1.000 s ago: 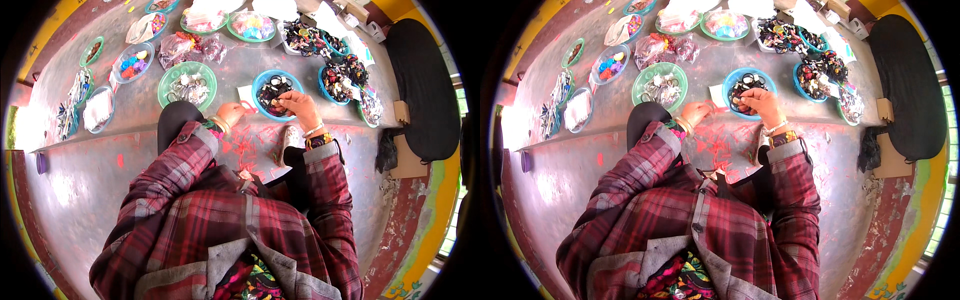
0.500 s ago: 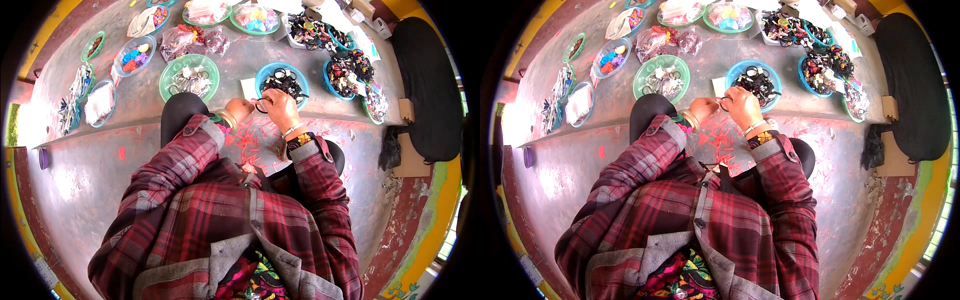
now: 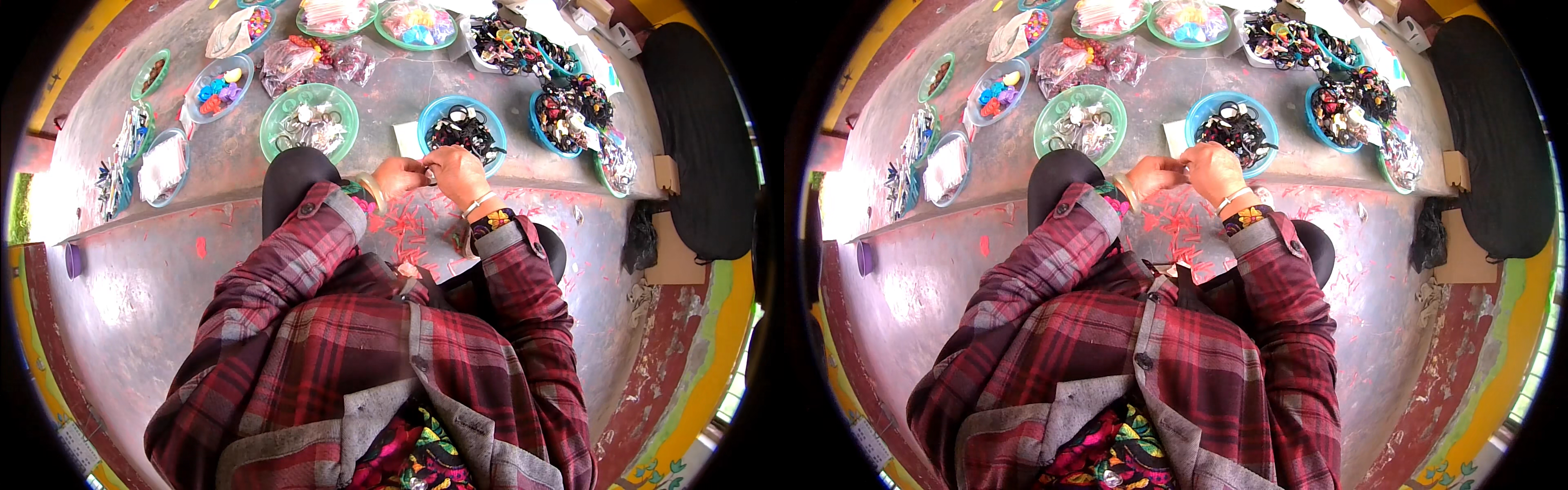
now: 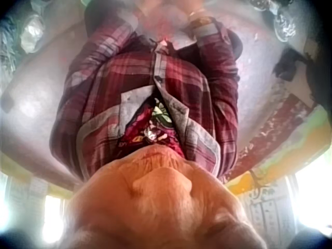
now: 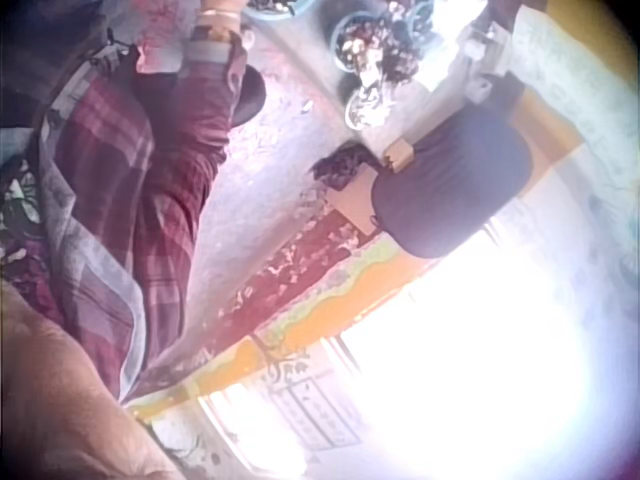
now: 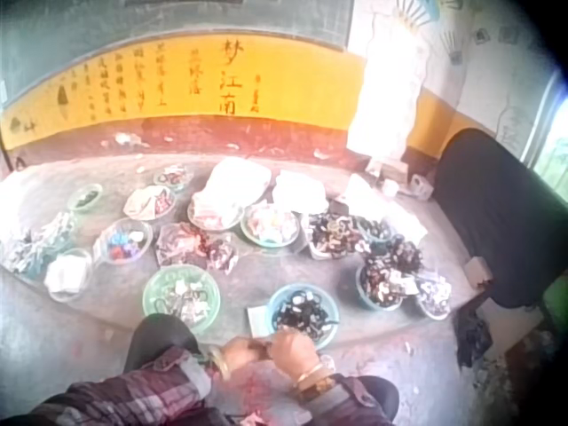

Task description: The person sits on the floor and assembles hair accessories by hand. They pick up small black rings and red elastic bands from bowls, thread the bands through the rings, and tie them into knots. The finished items are placed into a small plastic bag.

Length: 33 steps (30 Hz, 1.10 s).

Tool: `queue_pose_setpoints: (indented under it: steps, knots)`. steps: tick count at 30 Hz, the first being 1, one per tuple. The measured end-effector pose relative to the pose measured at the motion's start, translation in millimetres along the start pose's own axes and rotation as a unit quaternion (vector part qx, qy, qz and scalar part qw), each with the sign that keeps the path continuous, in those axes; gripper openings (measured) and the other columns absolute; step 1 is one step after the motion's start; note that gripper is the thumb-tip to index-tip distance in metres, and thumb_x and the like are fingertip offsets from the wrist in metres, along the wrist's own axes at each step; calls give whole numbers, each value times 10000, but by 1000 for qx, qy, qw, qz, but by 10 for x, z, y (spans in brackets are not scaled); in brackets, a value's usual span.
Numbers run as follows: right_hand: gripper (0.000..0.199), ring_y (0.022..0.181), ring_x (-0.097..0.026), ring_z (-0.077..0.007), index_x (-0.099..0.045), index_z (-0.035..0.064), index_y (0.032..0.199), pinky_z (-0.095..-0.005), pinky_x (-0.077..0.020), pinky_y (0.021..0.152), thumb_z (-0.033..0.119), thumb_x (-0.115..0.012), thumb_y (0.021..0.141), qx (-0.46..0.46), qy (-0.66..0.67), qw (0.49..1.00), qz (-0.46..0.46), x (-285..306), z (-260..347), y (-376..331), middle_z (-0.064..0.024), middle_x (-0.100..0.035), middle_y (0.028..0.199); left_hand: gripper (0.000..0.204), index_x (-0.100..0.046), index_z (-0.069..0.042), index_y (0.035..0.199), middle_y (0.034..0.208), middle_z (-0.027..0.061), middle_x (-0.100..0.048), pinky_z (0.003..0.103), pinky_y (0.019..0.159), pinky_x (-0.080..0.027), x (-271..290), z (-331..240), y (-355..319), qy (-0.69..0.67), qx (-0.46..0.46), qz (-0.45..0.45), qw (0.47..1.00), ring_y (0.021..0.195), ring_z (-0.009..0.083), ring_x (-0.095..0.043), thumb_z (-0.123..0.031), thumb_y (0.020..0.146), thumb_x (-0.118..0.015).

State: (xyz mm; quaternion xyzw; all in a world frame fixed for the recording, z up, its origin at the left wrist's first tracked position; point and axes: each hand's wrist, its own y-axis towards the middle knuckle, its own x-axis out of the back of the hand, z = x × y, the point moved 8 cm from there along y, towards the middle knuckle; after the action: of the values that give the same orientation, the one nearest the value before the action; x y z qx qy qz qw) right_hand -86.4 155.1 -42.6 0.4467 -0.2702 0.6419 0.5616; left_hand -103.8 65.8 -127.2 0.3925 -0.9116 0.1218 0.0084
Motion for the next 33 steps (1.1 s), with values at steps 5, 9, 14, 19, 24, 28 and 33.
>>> queue_pose_setpoints:
  steps: [5,9,14,19,24,28,33]
  knots:
    - [134,742,-592,-273,-638,82,800,-353,-472,650,90,-532,718,-54,54,997,12,49,-60,29,-99,-617,810,278,-623,-14,955,836,64,-618,265,676,-451,-25,149,-18,-126,80,15,989,744,135,-570,-207,756,-605]
    - [108,742,-595,-280,-625,74,782,-355,-473,649,92,-549,707,-77,133,987,-48,200,-145,48,-109,-613,794,276,-611,-17,1004,902,55,-623,269,706,-470,-20,101,-61,-208,108,-14,972,771,136,-579,-183,784,-605]
    - [98,707,-590,-275,-621,57,761,-349,-466,625,110,-565,699,-85,124,988,-43,323,-155,35,-102,-606,768,283,-607,-11,1012,913,64,-626,259,713,-475,-29,-15,-80,-221,103,9,970,770,131,-585,-184,789,-603]
    - [93,710,-581,-278,-625,58,740,-357,-460,639,113,-561,701,-85,107,990,-37,295,-157,34,-99,-596,737,266,-578,-10,1055,942,84,-615,262,742,-481,-46,-16,-51,-230,80,18,970,834,155,-594,-158,838,-539]
    - [87,843,-539,-291,-636,60,718,-377,-437,727,76,-553,696,57,22,993,-99,477,99,64,-96,-586,850,311,-504,-9,1139,985,101,-591,278,768,-487,-53,-47,-56,-280,67,16,957,900,187,-594,-204,901,-454]
    - [106,924,-508,-311,-644,48,729,-393,-426,775,47,-546,689,103,6,987,-123,492,194,43,-112,-563,964,326,-490,-11,1149,976,93,-590,277,763,-488,-26,-45,-46,-276,37,11,961,905,188,-593,-227,911,-435]
    - [141,974,-499,-321,-653,43,762,-393,-421,815,36,-539,680,83,26,990,-114,472,158,44,-136,-558,1006,333,-497,-16,1150,974,93,-590,280,768,-489,-11,-136,-90,-280,41,0,959,897,194,-597,-236,908,-434]
